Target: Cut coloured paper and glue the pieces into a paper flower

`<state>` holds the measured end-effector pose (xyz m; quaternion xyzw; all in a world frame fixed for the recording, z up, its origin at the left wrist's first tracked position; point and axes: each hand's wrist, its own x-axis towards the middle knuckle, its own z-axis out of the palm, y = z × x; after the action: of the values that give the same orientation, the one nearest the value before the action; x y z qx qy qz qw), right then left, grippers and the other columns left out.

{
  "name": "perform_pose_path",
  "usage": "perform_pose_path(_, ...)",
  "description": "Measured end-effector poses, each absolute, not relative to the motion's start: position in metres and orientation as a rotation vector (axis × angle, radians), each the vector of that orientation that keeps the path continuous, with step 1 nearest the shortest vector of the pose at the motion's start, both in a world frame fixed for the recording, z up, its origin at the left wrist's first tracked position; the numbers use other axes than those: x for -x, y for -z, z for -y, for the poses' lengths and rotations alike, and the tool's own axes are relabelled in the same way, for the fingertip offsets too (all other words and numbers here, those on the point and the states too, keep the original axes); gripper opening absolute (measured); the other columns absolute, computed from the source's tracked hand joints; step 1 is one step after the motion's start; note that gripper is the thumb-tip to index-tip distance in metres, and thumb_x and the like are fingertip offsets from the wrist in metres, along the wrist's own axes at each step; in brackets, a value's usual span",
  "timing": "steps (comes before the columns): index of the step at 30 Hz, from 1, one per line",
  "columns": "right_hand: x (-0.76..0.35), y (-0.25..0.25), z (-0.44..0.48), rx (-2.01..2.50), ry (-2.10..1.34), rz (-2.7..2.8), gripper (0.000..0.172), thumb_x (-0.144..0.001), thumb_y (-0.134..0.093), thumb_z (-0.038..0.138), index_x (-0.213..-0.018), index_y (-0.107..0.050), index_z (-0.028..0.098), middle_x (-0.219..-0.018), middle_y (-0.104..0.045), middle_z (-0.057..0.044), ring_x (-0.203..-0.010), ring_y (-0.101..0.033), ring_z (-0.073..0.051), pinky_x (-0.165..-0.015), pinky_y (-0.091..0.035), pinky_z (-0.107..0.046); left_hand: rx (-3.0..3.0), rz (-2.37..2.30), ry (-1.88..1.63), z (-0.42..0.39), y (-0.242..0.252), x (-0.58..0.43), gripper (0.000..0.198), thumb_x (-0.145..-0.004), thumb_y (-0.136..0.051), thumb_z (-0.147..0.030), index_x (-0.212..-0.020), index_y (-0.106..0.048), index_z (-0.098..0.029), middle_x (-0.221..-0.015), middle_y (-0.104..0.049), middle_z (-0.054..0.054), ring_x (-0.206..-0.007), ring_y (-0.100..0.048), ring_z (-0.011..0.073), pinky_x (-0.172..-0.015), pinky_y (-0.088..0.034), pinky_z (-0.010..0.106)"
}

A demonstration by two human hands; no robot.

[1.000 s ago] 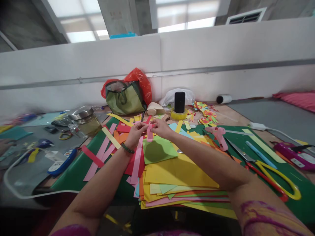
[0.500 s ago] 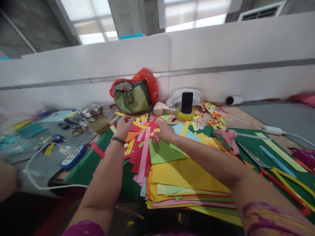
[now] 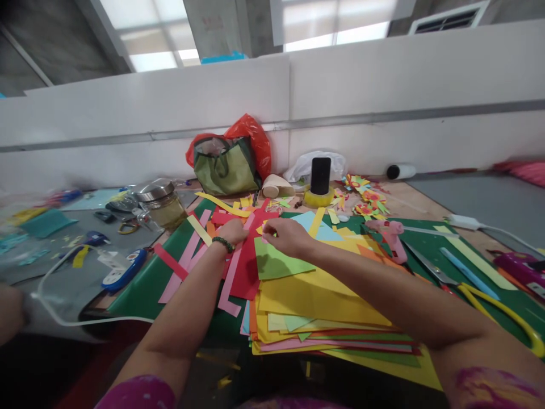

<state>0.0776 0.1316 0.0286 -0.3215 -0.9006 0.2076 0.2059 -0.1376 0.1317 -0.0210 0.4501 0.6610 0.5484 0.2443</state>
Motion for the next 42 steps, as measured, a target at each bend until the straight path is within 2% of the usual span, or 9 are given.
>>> perform_pose_path(2,-0.08,-0.03,-0.121,0.782,-0.584,2.55,0.008,-0.085,-0.058,0.021,-0.084,-0.065,0.018,-0.083,-0.069,-0.003,-0.067,-0.057,-0.013,-0.064,-0.04,-0.025,-1.23,-2.0,-1.364,-0.128,0.011,0.139,0.039,-0.056,-0.071,-0.009,-0.039,-0.037,-0.019,-0.061,-0.06,0.011,-0.098,-0.06,0.0368,-0.082,-0.044,0.043)
perform_pose_path(5,-0.086,-0.031,-0.108,0.663,-0.497,2.606,0.006,-0.085,-0.059,0.019,-0.082,-0.064,0.017,-0.078,-0.067,-0.003,-0.067,-0.057,-0.013,-0.062,-0.04,-0.024,-1.257,-2.195,-1.219,-0.12,-0.008,0.141,0.034,-0.058,-0.068,-0.011,-0.039,-0.04,-0.019,-0.062,-0.062,0.014,-0.1,-0.06,0.0384,-0.083,-0.043,0.043)
perform_pose_path(9,-0.095,-0.028,-0.1,0.513,-0.315,2.617,0.007,-0.087,-0.056,0.017,-0.087,-0.064,0.017,-0.082,-0.066,-0.004,-0.072,-0.06,-0.015,-0.064,-0.044,-0.025,-1.342,-2.233,-1.228,-0.108,-0.033,0.142,0.024,-0.069,-0.059,-0.018,-0.049,-0.047,-0.018,-0.067,-0.066,0.01,-0.09,-0.064,0.0289,-0.073,-0.046,0.033)
perform_pose_path(13,-0.096,-0.024,-0.103,0.342,0.083,2.49,0.024,-0.089,-0.049,0.01,-0.107,-0.063,0.016,-0.102,-0.065,-0.01,-0.092,-0.061,-0.02,-0.073,-0.05,-0.03,-1.266,-1.855,-1.412,-0.101,-0.048,0.129,0.016,-0.083,-0.049,-0.027,-0.071,-0.054,-0.017,-0.067,-0.067,0.004,-0.054,-0.06,0.0144,-0.054,-0.047,0.024)
perform_pose_path(17,-0.089,-0.029,-0.111,0.031,0.537,2.31,0.032,-0.093,-0.043,0.009,-0.12,-0.06,0.016,-0.121,-0.061,-0.013,-0.114,-0.052,-0.024,-0.095,-0.045,-0.041,-0.956,-1.247,-1.486,-0.096,-0.049,0.101,0.015,-0.079,-0.062,-0.026,-0.071,-0.055,-0.015,-0.056,-0.062,-0.001,-0.039,-0.05,0.0073,-0.042,-0.042,0.017)
perform_pose_path(20,-0.085,-0.035,-0.114,-0.194,0.612,2.3,0.025,-0.096,-0.043,0.013,-0.105,-0.066,0.015,-0.111,-0.067,-0.009,-0.113,-0.051,-0.024,-0.098,-0.043,-0.041,-0.864,-1.066,-1.433,-0.094,-0.047,0.084,0.018,-0.076,-0.068,-0.019,-0.066,-0.054,-0.015,-0.049,-0.056,-0.005,-0.038,-0.049,0.0055,-0.039,-0.039,0.014)
perform_pose_path(27,-0.091,-0.031,-0.109,0.062,-0.233,2.47,0.032,-0.099,-0.042,0.027,-0.092,-0.071,0.015,-0.086,-0.071,-0.008,-0.085,-0.057,-0.019,-0.078,-0.049,-0.031,-0.811,-1.042,-1.533,-0.096,-0.041,0.075,0.004,-0.076,-0.065,-0.014,-0.074,-0.062,-0.013,-0.065,-0.07,0.003,-0.057,-0.066,0.011,-0.061,-0.053,0.02)
perform_pose_path(33,-0.095,-0.029,-0.121,0.752,-1.256,2.116,0.039,-0.087,-0.049,0.044,-0.076,-0.071,0.014,-0.071,-0.068,-0.004,-0.066,-0.057,-0.016,-0.066,-0.045,-0.028,-1.051,-1.046,-1.528,-0.095,-0.03,0.063,0.026,-0.061,-0.077,-0.034,-0.072,-0.063,-0.014,-0.059,-0.067,0.0,-0.053,-0.063,0.0128,-0.052,-0.05,0.021)
perform_pose_path(42,-0.097,-0.023,-0.129,0.967,-1.248,1.957,0.024,-0.069,-0.058,0.035,-0.06,-0.071,0.017,-0.068,-0.065,-0.002,-0.072,-0.055,-0.017,-0.071,-0.042,-0.029,-0.968,-1.059,-1.515,-0.091,-0.031,0.057,0.022,-0.062,-0.067,-0.031,-0.064,-0.051,-0.017,-0.049,-0.055,-0.005,-0.044,-0.055,0.0094,-0.049,-0.047,0.02)
